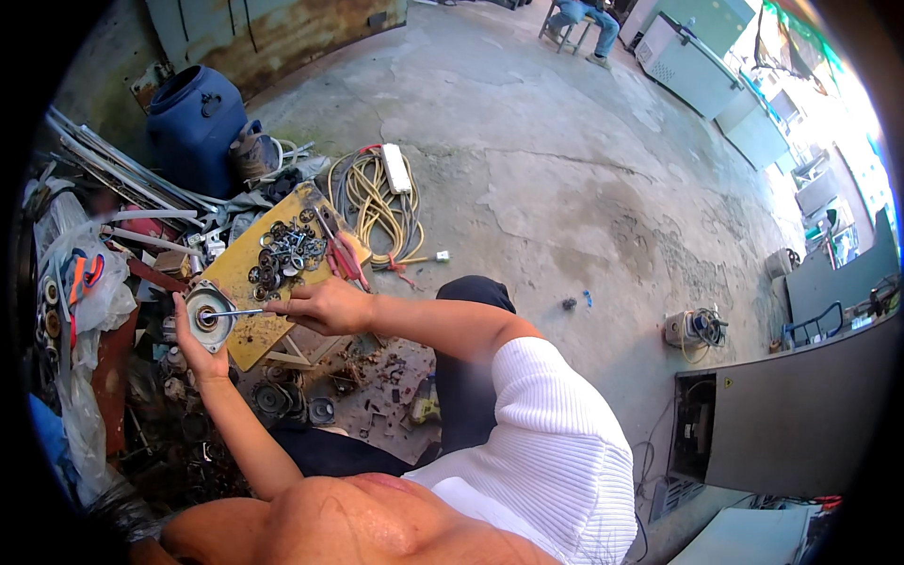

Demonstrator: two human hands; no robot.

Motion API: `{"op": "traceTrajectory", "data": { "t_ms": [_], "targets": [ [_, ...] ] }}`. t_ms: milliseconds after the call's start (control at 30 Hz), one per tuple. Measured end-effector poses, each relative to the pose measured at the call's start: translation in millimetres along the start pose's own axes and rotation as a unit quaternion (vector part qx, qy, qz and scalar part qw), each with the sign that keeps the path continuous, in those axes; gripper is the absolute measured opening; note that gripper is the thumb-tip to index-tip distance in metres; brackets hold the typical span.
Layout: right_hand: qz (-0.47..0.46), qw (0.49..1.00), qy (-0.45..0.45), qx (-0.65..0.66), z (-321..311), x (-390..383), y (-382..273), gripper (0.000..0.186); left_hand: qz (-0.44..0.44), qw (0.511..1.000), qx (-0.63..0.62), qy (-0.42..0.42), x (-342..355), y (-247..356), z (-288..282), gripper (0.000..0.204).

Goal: The person disassembles and inspects mechanical components from an alternator and other engine parts by hand using a screwdriver and pliers while sitting on the floor. They remove screws and small metal pieces, placing them on a small yellow table.

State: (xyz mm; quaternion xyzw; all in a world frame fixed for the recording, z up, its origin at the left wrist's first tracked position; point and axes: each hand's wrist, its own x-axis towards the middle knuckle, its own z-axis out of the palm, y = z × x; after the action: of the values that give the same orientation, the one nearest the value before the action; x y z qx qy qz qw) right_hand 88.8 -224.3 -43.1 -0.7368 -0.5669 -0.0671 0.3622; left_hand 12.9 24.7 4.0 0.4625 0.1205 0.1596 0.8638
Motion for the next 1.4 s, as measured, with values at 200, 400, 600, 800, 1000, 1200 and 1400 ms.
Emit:
{"op": "traceTrajectory", "data": {
  "t_ms": [200, 400, 600, 800, 1000, 1200, 1400],
  "targets": [
    [-0.011, 1.0, -0.005, -0.008, -2.9, -12.6, 9.1, 0.058, -0.021, 0.999, 0.003, 0.038, -9.8, -9.0, 20.8, 0.046],
    [0.036, 0.999, 0.023, 0.0, 11.2, -18.8, -10.5, 0.058, 0.009, 0.998, -0.023, 0.052, -8.3, -16.7, 32.4, 0.049],
    [0.109, 0.986, 0.019, 0.128, 25.3, -12.3, -19.0, 0.05, 0.045, 0.995, -0.048, 0.072, 6.5, -28.5, 9.3, 0.047],
    [0.265, 0.868, -0.062, 0.416, 20.4, -1.6, -36.7, 0.041, 0.083, 0.995, -0.054, 0.004, 11.7, -25.6, 4.2, 0.049],
    [0.394, 0.487, -0.15, 0.764, 11.0, 7.1, -39.5, 0.043, 0.053, 0.994, -0.095, 0.017, 1.5, -21.4, -2.1, 0.063],
    [0.399, 0.619, -0.152, 0.659, -4.9, 16.2, -39.1, 0.043, 0.063, 0.995, -0.068, 0.045, 2.2, -12.5, 7.5, 0.062],
    [0.177, 0.97, -0.048, 0.159, -3.5, 15.7, -30.5, 0.037, 0.049, 0.995, -0.043, 0.076, 3.9, -9.0, 6.6, 0.062]
  ]
}}
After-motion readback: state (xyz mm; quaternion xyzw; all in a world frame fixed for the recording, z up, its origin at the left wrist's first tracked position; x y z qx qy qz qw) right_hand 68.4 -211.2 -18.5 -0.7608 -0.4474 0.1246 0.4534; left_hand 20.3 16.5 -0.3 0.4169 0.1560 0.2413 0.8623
